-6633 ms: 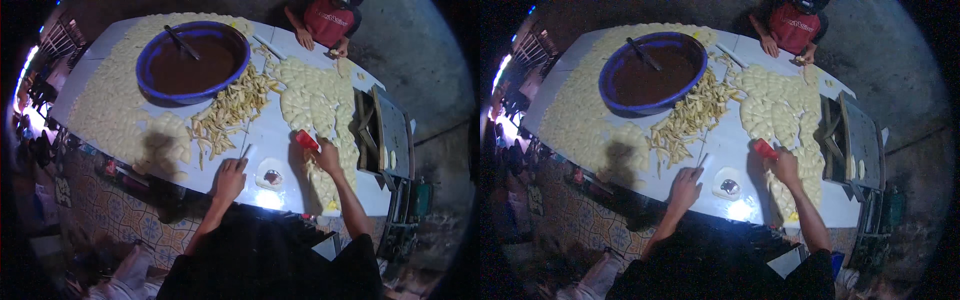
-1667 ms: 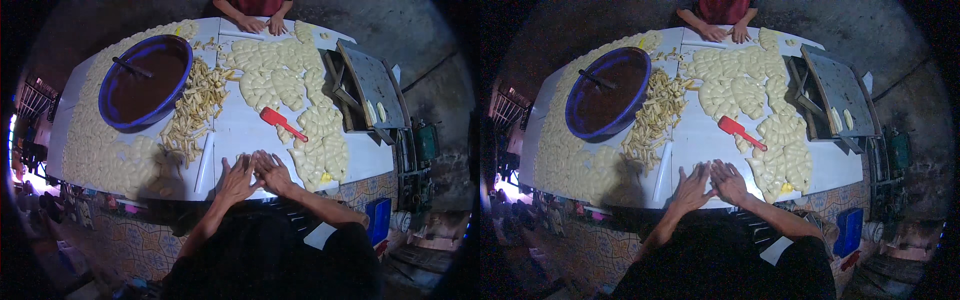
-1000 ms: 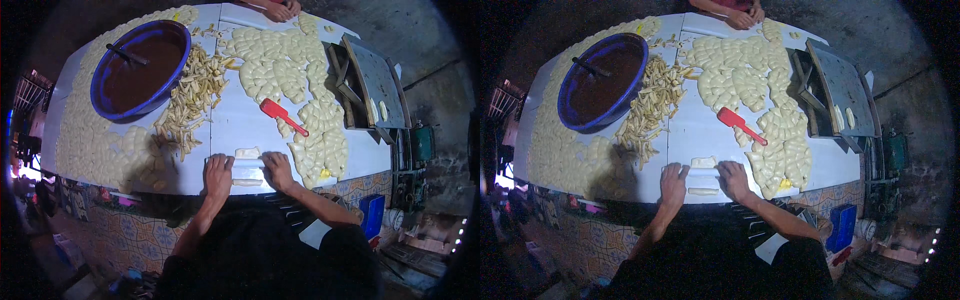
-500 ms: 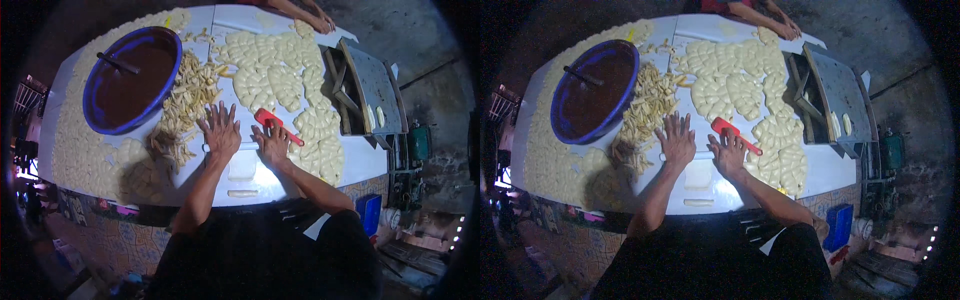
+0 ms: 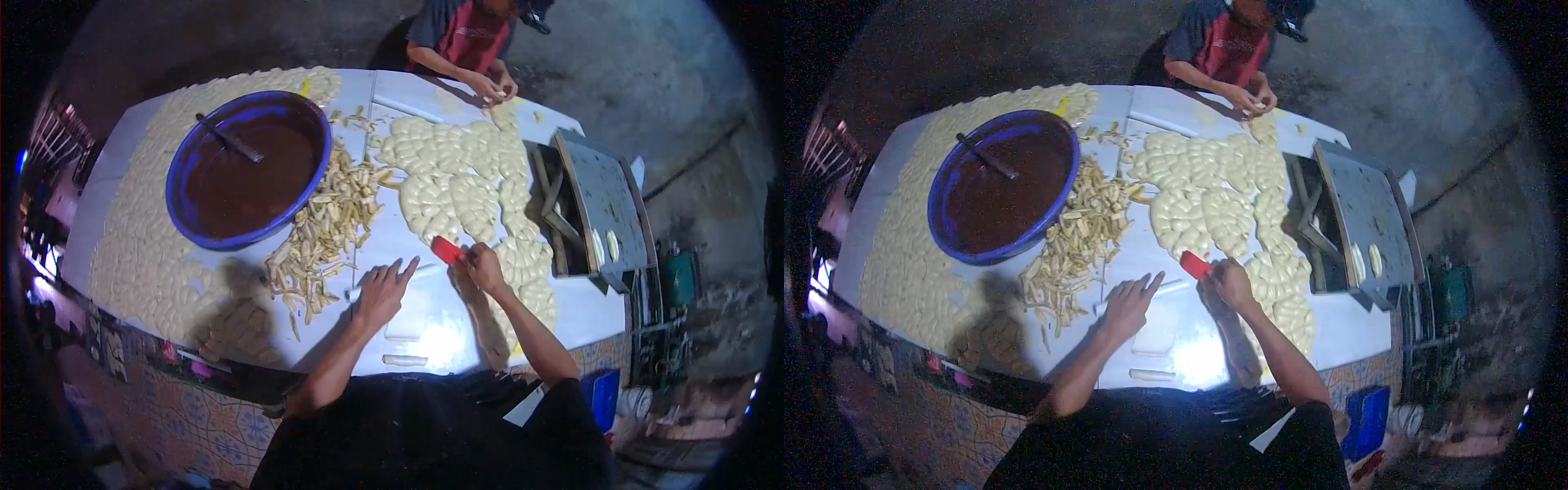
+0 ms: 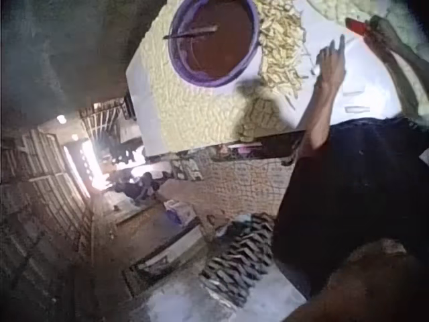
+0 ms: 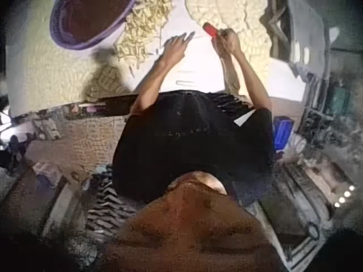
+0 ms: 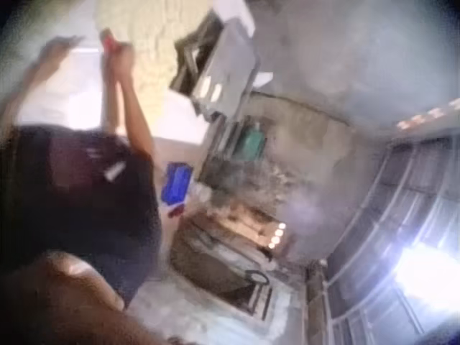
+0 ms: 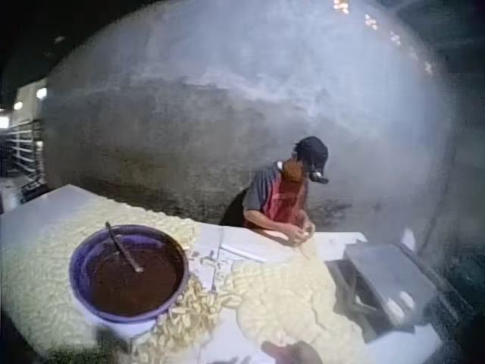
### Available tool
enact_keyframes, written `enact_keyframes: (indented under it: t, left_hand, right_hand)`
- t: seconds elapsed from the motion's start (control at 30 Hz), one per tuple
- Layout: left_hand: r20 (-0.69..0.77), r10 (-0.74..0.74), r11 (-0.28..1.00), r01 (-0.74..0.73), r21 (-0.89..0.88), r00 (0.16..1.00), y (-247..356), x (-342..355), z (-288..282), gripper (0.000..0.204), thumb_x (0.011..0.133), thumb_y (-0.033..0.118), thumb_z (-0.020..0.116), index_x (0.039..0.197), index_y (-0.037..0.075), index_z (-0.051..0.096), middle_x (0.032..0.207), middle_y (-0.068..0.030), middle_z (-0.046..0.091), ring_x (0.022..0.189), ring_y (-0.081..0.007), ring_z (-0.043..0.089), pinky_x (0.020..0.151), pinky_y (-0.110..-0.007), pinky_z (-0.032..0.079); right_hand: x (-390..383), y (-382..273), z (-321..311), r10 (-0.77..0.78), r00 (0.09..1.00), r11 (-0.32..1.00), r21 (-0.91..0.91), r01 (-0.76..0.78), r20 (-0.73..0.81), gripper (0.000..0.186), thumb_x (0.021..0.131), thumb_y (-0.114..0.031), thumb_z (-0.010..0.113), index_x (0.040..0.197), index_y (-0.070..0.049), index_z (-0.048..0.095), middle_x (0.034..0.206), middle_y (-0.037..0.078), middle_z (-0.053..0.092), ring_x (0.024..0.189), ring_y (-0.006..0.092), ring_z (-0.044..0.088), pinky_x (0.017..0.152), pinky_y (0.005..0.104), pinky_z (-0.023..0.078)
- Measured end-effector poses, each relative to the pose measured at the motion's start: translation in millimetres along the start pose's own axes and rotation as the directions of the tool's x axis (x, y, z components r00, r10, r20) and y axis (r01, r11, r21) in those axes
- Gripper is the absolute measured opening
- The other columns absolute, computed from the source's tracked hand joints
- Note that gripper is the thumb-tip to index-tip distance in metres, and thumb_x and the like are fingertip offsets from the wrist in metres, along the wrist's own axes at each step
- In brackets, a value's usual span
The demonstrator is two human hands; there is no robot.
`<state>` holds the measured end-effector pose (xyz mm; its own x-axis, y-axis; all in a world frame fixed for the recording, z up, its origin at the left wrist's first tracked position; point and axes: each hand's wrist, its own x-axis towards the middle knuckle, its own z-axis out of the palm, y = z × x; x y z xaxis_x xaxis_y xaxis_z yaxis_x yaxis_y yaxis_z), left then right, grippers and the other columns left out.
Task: The person prepares pastries by flattening dough portions using a roller and hands, spreading chocolate filling with a spatula, adding banana slices, rolling the dough closed by hand, and placing the shaped pastries onto a baking tray.
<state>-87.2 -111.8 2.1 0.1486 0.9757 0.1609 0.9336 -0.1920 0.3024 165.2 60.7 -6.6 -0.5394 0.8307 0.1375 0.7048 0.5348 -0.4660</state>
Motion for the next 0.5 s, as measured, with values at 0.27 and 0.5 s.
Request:
enact_keyframes:
  t: [0.27,0.5]
  left_hand:
    - [-0.138,-0.536,0.840,0.509,-0.189,0.833,7,-98,-11,0.064,0.085,0.012,0.070,0.145,0.013,0.050,0.113,-0.0220,0.060,0.110,-0.0412,0.058,0.094,-0.052,0.049]
    - [-0.158,-0.420,0.908,0.410,-0.089,0.894,9,-114,32,0.067,0.087,0.017,0.058,0.153,0.017,0.046,0.113,-0.0156,0.055,0.107,-0.0334,0.054,0.089,-0.047,0.047]
  right_hand:
    - [105,-183,-57,-0.310,0.937,0.918,0.307,0.252,0.158,0.021,0.098,-0.009,0.060,0.117,-0.001,0.067,0.097,0.019,0.067,0.085,0.0347,0.067,0.075,0.0416,0.051]
    - [227,-374,50,-0.478,0.741,0.800,-0.114,0.589,0.472,0.022,0.090,-0.017,0.062,0.109,-0.010,0.072,0.105,0.019,0.071,0.104,0.0379,0.068,0.086,0.0473,0.056]
